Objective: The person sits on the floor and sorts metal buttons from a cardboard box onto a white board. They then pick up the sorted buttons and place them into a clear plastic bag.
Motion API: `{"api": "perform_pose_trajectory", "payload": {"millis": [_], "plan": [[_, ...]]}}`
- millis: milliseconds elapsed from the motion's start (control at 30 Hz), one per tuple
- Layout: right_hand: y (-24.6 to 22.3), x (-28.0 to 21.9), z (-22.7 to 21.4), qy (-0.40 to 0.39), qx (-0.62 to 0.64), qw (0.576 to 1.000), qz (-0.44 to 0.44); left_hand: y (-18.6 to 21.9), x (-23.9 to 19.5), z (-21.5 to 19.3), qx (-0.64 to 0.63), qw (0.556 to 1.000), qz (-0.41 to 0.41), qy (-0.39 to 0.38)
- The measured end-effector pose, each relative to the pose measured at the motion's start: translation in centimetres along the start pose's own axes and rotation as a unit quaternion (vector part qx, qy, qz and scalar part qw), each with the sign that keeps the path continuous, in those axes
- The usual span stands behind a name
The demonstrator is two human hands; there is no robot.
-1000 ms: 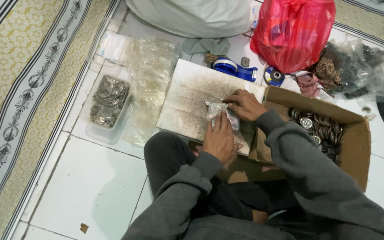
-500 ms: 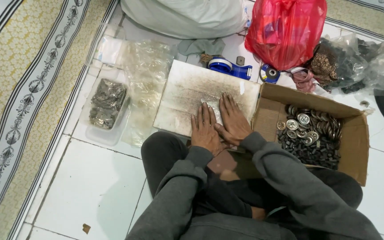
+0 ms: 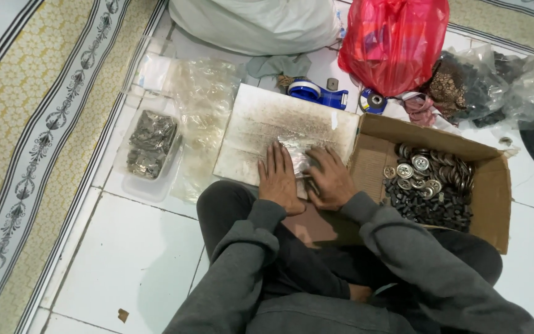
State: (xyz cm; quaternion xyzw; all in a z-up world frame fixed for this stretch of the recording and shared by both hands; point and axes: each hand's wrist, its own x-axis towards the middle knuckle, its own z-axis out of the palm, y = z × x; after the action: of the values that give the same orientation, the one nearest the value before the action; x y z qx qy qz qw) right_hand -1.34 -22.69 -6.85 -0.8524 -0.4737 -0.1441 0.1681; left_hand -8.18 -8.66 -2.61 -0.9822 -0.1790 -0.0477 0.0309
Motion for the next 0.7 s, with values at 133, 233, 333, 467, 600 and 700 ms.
{"api": "perform_pose_trajectory", "payload": {"millis": [133, 233, 333, 467, 600, 700], "plan": [[0.2, -0.9, 2.2, 0.082, -0.083, 0.993, -0.011, -2.4, 1.3, 1.9, -0.166, 0.98, 0.091, 0.065], [0.0, -0.5, 1.5, 0.108, -0.101, 0.989, -0.028, -3.9, 3.0, 2.5, -0.264, 0.925, 0.224, -0.155], [0.6, 0.5, 0.6, 0.07, -0.074, 0.995, 0.004, -4.1, 4.4, 1.8, -0.25, 0.924, 0.264, -0.119], [2.9, 1.0, -0.5, 0.006, 0.061, 0.995, 0.075, -3.8, 5.6, 7.7, -0.387, 0.892, 0.193, -0.129], [5.3, 2.0, -2.2, -0.038, 0.332, 0.909, 0.249, -5.2, 6.1, 2.9, -0.573, 0.785, 0.075, -0.222], [6.2, 2.3, -2.5, -0.052, 0.452, 0.835, 0.311, -4.9, 5.6, 0.2, -0.67, 0.686, 0.079, -0.271]]}}
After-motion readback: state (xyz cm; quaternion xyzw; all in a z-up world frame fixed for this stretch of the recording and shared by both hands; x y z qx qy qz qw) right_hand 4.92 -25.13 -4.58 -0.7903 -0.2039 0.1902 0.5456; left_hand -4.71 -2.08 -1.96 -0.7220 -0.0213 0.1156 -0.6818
